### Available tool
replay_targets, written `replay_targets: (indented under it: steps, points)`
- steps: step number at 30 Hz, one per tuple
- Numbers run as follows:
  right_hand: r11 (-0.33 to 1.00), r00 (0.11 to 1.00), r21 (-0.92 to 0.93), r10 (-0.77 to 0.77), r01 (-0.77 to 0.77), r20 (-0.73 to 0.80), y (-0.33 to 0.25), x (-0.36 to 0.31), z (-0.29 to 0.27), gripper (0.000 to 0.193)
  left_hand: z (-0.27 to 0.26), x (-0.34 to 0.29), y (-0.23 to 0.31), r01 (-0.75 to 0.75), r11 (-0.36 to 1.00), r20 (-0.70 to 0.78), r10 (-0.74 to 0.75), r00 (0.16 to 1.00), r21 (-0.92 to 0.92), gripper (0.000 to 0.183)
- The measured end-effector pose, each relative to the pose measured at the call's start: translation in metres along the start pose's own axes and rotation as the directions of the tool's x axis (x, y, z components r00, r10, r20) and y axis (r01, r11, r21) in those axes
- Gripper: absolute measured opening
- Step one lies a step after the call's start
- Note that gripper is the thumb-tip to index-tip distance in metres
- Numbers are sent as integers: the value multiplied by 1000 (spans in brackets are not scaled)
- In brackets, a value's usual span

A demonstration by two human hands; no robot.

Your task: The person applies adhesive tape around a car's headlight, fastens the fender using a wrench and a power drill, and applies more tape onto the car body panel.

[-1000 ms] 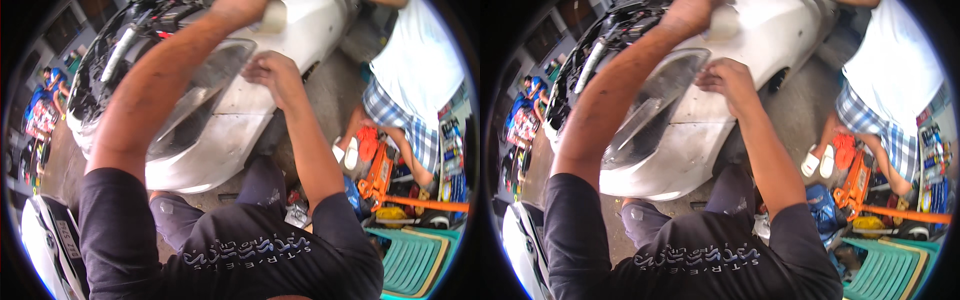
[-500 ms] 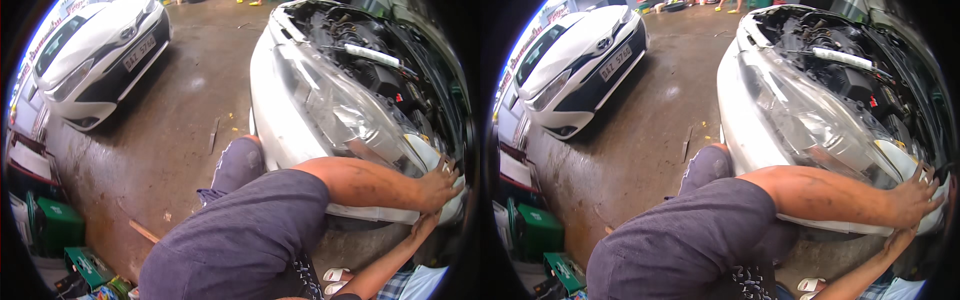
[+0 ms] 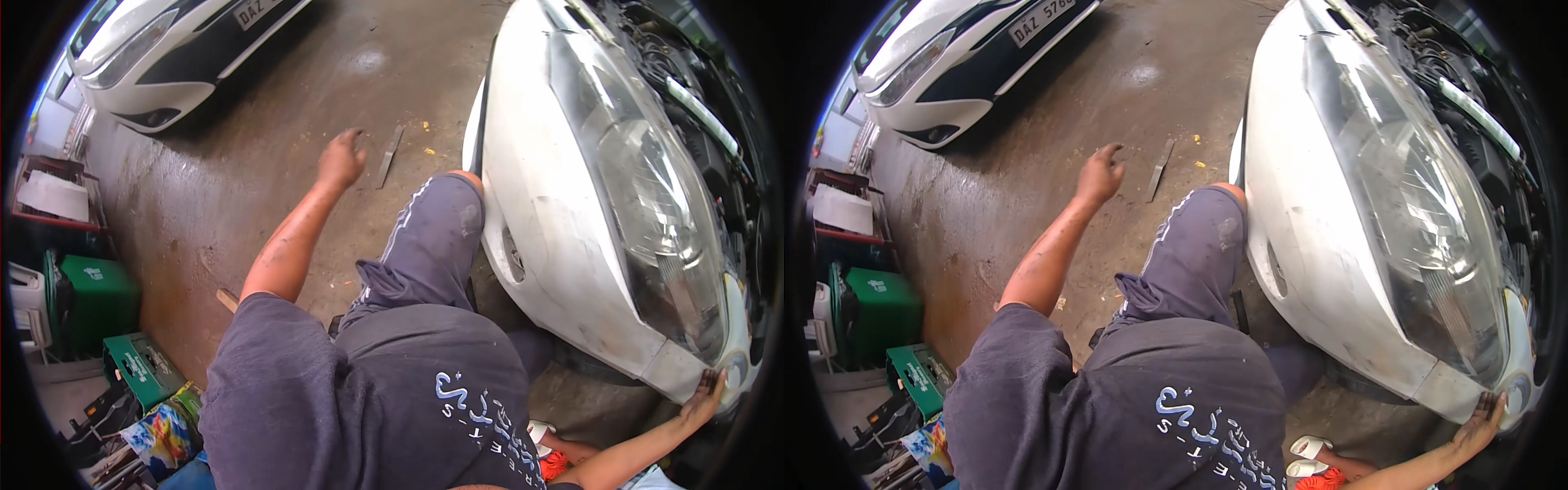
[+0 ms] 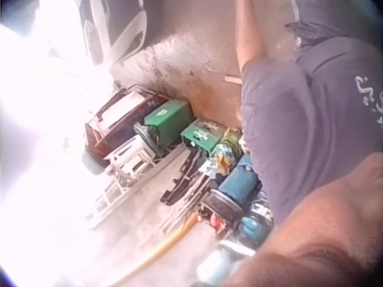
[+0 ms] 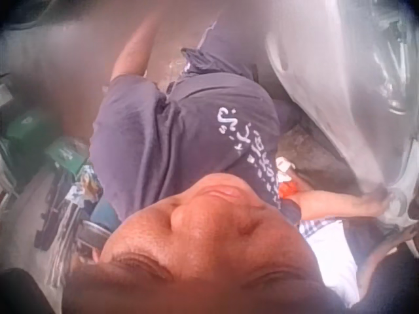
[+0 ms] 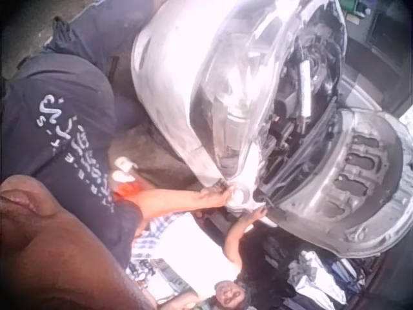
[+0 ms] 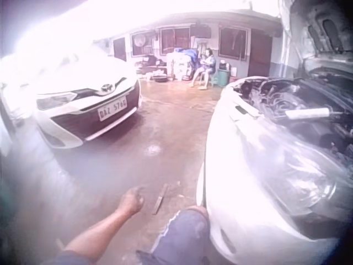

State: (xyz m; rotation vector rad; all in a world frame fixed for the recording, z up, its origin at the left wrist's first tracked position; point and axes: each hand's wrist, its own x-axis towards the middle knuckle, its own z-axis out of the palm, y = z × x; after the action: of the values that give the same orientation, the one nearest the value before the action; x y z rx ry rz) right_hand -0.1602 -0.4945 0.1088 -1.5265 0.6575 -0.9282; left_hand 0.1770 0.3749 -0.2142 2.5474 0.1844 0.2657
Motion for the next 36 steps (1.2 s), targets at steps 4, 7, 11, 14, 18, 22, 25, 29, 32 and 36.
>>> replay_targets:
  steps: [4, 7, 11, 14, 18, 22, 25, 29, 32, 36]
  points:
    - [995, 1000, -94, -29, 29, 3, -19, -7, -36, 45, 29, -57, -142, 358, 863, 274, -463, 843, 357, 47]
    - [988, 997, -136, -66, 70, 28, -18, -12, -5, 47, 49, -135, -226, 430, 716, 454, -688, 566, 549, 43]
    - [975, 996, -207, -84, 81, -7, -34, -7, 9, 47, 105, -204, -253, 197, 696, 633, -713, 301, 690, 40]
    - [955, 991, -275, -126, 108, -48, -71, -12, 5, 47, 140, -225, -249, 35, 770, 771, -637, -21, 637, 36]
    - [962, 996, -264, -81, 71, -27, -37, 11, 30, 46, 142, -280, -331, 37, 756, 740, -648, 180, 653, 40]
    - [960, 996, -276, -69, 50, -58, -43, 7, 15, 47, 154, -273, -319, 69, 778, 739, -617, 272, 625, 39]
    - [965, 995, -260, -50, 25, -91, -63, 6, -15, 47, 166, -250, -266, 154, 869, 811, -495, 311, 471, 38]
    - [991, 999, -136, 4, -11, -54, -24, 20, -19, 43, 170, -201, -241, 497, 835, 652, -516, 555, 237, 45]
    - [986, 997, -166, -44, 33, -63, -9, 6, -3, 51, 166, -129, -184, 398, 912, 437, -321, 840, -95, 42]
    - [977, 990, -192, -113, 96, -83, -36, -27, 7, 43, 119, -19, -3, -21, 868, 118, 91, 989, -496, 38]
